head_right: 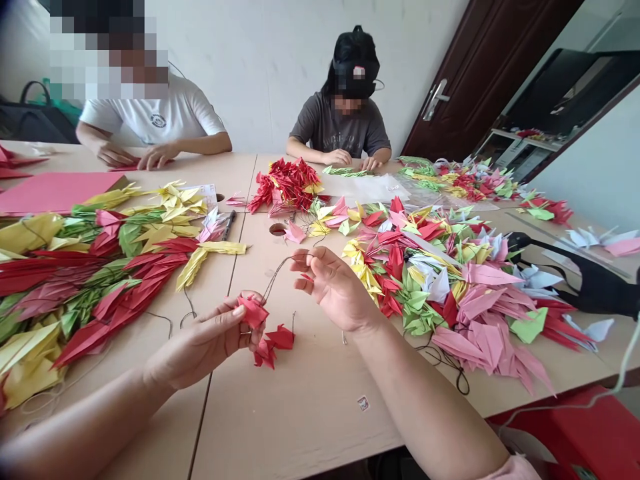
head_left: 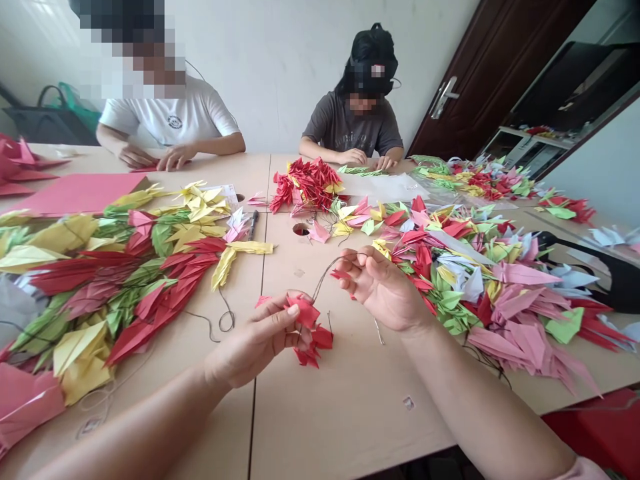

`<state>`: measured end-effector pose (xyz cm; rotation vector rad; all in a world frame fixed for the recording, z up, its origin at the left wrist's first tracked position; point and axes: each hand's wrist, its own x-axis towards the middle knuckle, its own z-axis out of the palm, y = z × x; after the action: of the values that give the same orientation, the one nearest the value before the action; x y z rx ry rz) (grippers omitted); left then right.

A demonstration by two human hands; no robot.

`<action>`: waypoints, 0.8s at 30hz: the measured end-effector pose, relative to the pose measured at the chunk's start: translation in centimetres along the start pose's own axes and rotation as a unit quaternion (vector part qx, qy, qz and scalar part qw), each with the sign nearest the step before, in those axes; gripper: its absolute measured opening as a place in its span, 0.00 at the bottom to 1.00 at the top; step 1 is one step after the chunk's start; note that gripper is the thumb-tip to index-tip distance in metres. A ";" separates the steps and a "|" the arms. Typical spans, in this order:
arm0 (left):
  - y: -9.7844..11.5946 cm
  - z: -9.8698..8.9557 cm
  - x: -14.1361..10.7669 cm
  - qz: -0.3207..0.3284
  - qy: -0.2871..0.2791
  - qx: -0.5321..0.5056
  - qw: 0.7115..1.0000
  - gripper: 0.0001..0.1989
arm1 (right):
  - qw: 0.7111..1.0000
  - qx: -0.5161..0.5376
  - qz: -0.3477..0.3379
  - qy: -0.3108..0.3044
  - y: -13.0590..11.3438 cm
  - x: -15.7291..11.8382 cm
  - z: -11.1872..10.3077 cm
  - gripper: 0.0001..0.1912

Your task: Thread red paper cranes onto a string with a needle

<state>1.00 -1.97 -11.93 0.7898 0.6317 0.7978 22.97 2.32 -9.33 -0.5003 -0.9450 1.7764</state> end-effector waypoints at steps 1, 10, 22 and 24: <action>0.2 -0.1 0.0 0.004 0.004 -0.005 1.000 0.10 | 1.000 0.003 0.000 0.002 0.0 0.1 0.0 0.08; 0.9 -1.5 0.3 0.035 0.033 0.004 0.999 0.08 | 1.000 0.000 0.029 0.009 -0.2 0.4 -0.3 0.11; 4.1 -2.4 0.1 0.035 0.082 -0.151 0.984 0.08 | 0.982 -0.127 0.128 0.056 -0.9 0.6 -1.5 0.15; 5.2 -2.4 0.0 0.050 0.115 -0.162 0.979 0.14 | 0.982 -0.135 0.120 0.054 -1.5 0.4 -1.4 0.14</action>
<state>-2.79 1.24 -9.10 0.4359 0.6486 1.0638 24.67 3.49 -8.96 -0.9081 -1.0907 1.8210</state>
